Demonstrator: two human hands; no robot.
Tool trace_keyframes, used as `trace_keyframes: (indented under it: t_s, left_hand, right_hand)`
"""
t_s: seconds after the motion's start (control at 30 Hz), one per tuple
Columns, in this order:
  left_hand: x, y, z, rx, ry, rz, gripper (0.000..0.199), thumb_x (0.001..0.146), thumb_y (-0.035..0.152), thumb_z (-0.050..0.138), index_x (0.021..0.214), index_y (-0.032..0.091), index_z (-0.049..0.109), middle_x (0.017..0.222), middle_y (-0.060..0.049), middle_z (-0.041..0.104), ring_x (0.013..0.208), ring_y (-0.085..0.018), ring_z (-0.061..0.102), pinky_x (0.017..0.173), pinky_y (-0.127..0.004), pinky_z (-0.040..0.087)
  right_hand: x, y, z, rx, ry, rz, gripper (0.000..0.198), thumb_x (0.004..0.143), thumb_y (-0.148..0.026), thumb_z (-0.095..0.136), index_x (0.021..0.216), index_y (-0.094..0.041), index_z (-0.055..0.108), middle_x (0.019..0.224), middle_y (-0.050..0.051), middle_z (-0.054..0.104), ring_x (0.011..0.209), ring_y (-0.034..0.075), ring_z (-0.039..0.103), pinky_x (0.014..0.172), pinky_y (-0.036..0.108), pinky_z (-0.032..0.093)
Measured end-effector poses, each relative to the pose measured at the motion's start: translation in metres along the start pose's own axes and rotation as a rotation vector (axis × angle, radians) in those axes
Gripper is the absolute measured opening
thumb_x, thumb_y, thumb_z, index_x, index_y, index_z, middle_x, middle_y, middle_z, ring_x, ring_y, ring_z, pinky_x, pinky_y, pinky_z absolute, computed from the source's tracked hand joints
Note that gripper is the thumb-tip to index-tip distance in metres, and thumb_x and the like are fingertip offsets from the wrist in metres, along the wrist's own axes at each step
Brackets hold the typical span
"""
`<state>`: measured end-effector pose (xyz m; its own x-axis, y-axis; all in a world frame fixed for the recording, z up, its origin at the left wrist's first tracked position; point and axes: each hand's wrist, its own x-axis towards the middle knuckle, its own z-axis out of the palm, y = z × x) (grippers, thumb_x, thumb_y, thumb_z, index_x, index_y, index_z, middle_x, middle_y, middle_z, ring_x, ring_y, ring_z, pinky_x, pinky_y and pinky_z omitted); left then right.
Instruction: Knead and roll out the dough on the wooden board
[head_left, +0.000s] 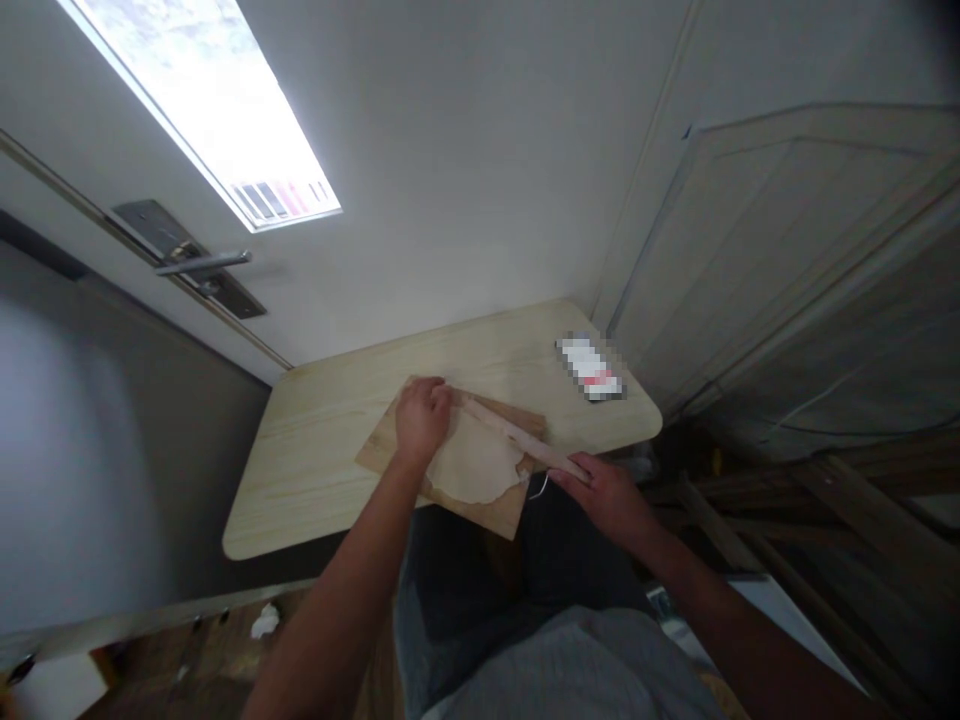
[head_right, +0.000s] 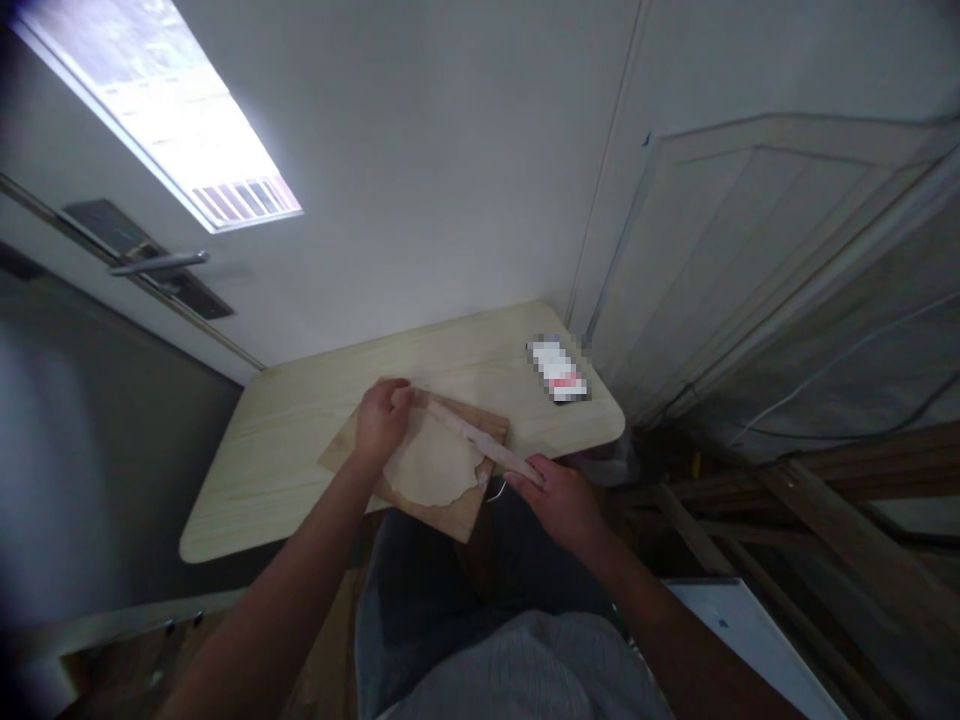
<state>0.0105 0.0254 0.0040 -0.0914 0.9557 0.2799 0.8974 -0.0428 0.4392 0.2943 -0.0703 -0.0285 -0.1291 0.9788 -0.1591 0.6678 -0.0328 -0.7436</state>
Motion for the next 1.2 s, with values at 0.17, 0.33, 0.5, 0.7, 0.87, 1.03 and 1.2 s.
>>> trace_keyframes:
  t_s: [0.17, 0.33, 0.5, 0.7, 0.87, 1.03, 1.2]
  left_hand:
    - [-0.08, 0.003, -0.003, 0.218, 0.075, -0.054, 0.053, 0.094, 0.052, 0.048, 0.133, 0.016, 0.055, 0.139, -0.016, 0.055, 0.133, -0.032, 0.045, 0.114, -0.048, 0.031]
    - [-0.096, 0.001, 0.001, 0.234, -0.09, 0.006, 0.057, 0.095, 0.056, 0.043, 0.143, 0.024, 0.047, 0.151, -0.012, 0.047, 0.143, -0.031, 0.035, 0.116, -0.055, 0.025]
    - [-0.078, -0.017, -0.009, 0.218, -0.201, 0.122, 0.055, 0.095, 0.056, 0.045, 0.144, 0.031, 0.047, 0.155, -0.007, 0.043, 0.145, -0.028, 0.032, 0.118, -0.056, 0.02]
    - [-0.07, -0.025, -0.014, 0.252, -0.118, -0.016, 0.06, 0.089, 0.063, 0.051, 0.14, 0.03, 0.051, 0.153, -0.009, 0.046, 0.141, -0.032, 0.037, 0.115, -0.057, 0.027]
    - [-0.07, -0.028, -0.009, 0.202, -0.105, -0.036, 0.051, 0.097, 0.055, 0.04, 0.141, 0.03, 0.049, 0.151, -0.008, 0.049, 0.142, -0.029, 0.036, 0.115, -0.059, 0.026]
    - [-0.069, -0.032, -0.008, 0.151, -0.113, -0.049, 0.045, 0.1, 0.046, 0.034, 0.139, 0.031, 0.051, 0.151, -0.006, 0.049, 0.144, -0.028, 0.035, 0.116, -0.062, 0.022]
    - [-0.057, -0.035, -0.009, 0.092, -0.145, -0.066, 0.043, 0.103, 0.038, 0.027, 0.135, 0.029, 0.055, 0.145, -0.007, 0.055, 0.139, -0.025, 0.043, 0.115, -0.056, 0.027]
  right_hand:
    - [-0.008, 0.002, 0.003, 0.051, 0.006, 0.014, 0.042, 0.088, -0.06, 0.053, 0.089, -0.021, 0.069, 0.075, 0.003, 0.07, 0.073, 0.021, 0.065, 0.067, 0.03, 0.044]
    - [-0.005, -0.004, 0.004, 0.011, -0.001, -0.007, 0.043, 0.087, -0.061, 0.053, 0.089, -0.022, 0.069, 0.072, 0.002, 0.069, 0.07, 0.021, 0.065, 0.066, 0.029, 0.044]
    - [-0.003, -0.01, 0.006, -0.019, -0.016, -0.034, 0.041, 0.087, -0.06, 0.053, 0.084, -0.022, 0.068, 0.071, 0.002, 0.069, 0.069, 0.02, 0.064, 0.064, 0.029, 0.043]
    - [-0.006, -0.008, 0.009, -0.008, -0.021, -0.059, 0.039, 0.087, -0.057, 0.054, 0.087, -0.022, 0.071, 0.073, 0.003, 0.07, 0.069, 0.02, 0.064, 0.063, 0.029, 0.043]
    - [-0.006, -0.01, 0.008, -0.027, -0.047, -0.041, 0.041, 0.088, -0.059, 0.053, 0.083, -0.021, 0.068, 0.07, 0.002, 0.067, 0.067, 0.019, 0.063, 0.062, 0.028, 0.041]
    - [-0.001, -0.014, 0.008, -0.06, -0.073, -0.055, 0.043, 0.088, -0.061, 0.051, 0.075, -0.022, 0.062, 0.064, 0.0, 0.062, 0.063, 0.017, 0.059, 0.059, 0.027, 0.037]
    - [0.006, -0.02, 0.009, -0.119, -0.066, -0.095, 0.044, 0.089, -0.062, 0.05, 0.074, -0.022, 0.06, 0.064, 0.0, 0.061, 0.062, 0.016, 0.058, 0.058, 0.026, 0.035]
